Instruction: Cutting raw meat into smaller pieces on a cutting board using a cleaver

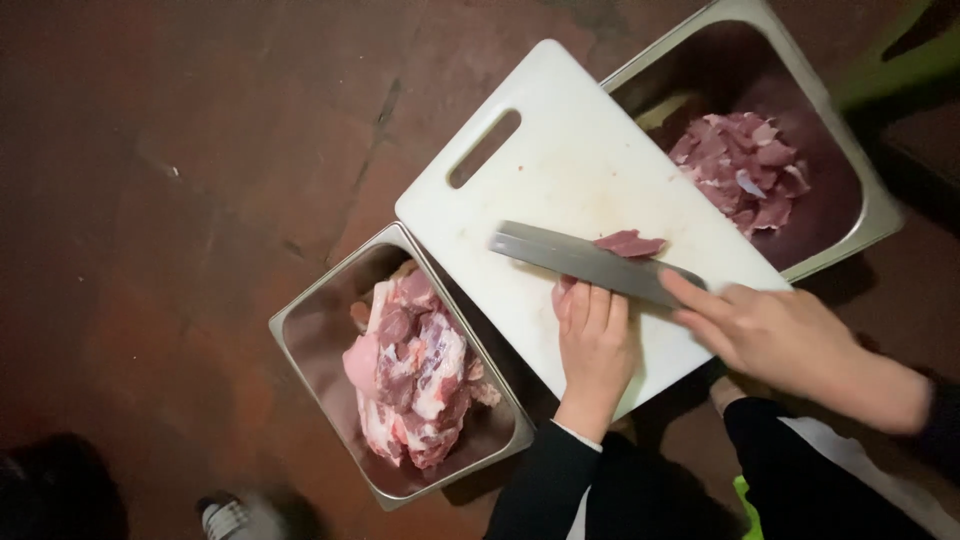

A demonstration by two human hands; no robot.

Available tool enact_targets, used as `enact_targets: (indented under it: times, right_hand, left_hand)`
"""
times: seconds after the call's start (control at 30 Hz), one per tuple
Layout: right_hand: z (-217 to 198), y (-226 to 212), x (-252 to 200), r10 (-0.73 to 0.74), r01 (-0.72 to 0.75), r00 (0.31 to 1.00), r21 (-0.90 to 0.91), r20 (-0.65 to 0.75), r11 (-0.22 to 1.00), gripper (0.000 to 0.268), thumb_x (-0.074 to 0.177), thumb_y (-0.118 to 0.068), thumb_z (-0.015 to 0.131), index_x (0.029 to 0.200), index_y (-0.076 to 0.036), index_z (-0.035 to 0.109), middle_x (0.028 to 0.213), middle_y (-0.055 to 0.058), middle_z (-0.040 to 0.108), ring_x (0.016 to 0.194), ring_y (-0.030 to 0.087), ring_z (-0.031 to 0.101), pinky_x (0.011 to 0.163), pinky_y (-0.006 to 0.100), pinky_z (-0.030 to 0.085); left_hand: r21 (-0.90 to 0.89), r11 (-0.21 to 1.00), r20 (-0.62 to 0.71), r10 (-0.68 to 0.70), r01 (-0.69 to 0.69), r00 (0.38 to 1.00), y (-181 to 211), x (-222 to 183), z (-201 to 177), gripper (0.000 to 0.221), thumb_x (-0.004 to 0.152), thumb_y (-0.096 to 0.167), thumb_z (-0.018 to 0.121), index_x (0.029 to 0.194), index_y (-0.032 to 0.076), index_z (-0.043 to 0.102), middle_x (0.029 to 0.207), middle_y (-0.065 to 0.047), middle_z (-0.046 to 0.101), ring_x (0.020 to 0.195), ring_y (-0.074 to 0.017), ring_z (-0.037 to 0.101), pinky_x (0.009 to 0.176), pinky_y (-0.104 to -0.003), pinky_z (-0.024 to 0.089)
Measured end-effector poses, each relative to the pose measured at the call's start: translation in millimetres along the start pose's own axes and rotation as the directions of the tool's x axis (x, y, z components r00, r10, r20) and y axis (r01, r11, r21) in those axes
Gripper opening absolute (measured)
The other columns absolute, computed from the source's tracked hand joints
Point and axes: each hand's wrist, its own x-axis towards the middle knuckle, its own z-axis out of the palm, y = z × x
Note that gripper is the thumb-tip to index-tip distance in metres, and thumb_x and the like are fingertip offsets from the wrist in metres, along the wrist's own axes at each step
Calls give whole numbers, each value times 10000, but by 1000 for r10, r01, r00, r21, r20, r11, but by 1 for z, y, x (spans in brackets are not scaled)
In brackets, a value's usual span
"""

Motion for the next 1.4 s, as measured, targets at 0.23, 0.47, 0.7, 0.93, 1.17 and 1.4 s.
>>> enact_targets:
  times: [0.23, 0.47, 0.7, 0.93, 1.17, 1.4]
  right_hand:
    - [38, 55, -51, 72, -79, 994, -86, -82, 993, 640, 902, -520, 601, 1525, -484, 460, 717, -105, 627, 584, 195, 665, 452, 427, 479]
    - [26, 49, -47, 145, -156, 987, -236, -64, 959, 631, 924, -597, 540, 1544, -531, 447, 711, -85, 573, 586, 207, 667, 471, 416, 505]
    - [29, 29, 24, -82, 96, 982, 78, -171, 992, 609, 977, -473, 586, 1555, -426, 398, 709, -51, 584, 419, 138, 438, 310, 305, 384]
    - [29, 78, -69, 347, -253, 936, 565, -63, 786, 433, 1009, -164, 561, 1427, -189, 670, 1459, -46, 641, 1197, 104, 654, 1041, 306, 488]
    - [14, 49, -84, 111, -71, 971, 187, -212, 980, 550, 957, -344, 611, 1506, -339, 575, 873, -64, 664, 678, 119, 630, 628, 308, 497]
    - [35, 60, -103, 42, -44, 991, -16, -124, 999, 624, 908, -494, 553, 1523, -396, 518, 610, -34, 465, 521, 175, 601, 506, 378, 461]
  left_hand:
    - [139, 990, 16, 35, -37, 999, -7, -10, 9, 124, 947, -26, 567, 1029, 0, 657, 1148, -184, 634, 1102, -352, 578, 1045, -478, 444]
    - [114, 993, -4, 38, -38, 999, -5, -16, 15, 179, 984, -44, 560, 1128, -28, 665, 1234, -196, 635, 1170, -352, 597, 1045, -446, 451]
    - [172, 985, 48, 8, -16, 999, -4, -14, 9, 300, 1017, 18, 491, 1271, 10, 650, 1297, -158, 639, 1239, -318, 597, 1023, -406, 430]
    - [-80, 996, 13, -37, 38, 999, -8, -16, 15, 444, 873, -136, 674, 1298, -57, 576, 1248, -210, 516, 1146, -358, 516, 1060, -594, 399]
    - [-127, 990, -70, -66, 57, 995, -8, -10, 2, 256, 994, 20, 634, 1227, -76, 589, 1239, -259, 528, 1143, -425, 519, 1018, -602, 478]
    - [-181, 981, -22, -72, 67, 997, -10, -13, 1, 148, 912, -17, 636, 1011, -111, 580, 1247, -325, 515, 1216, -504, 484, 1116, -688, 418]
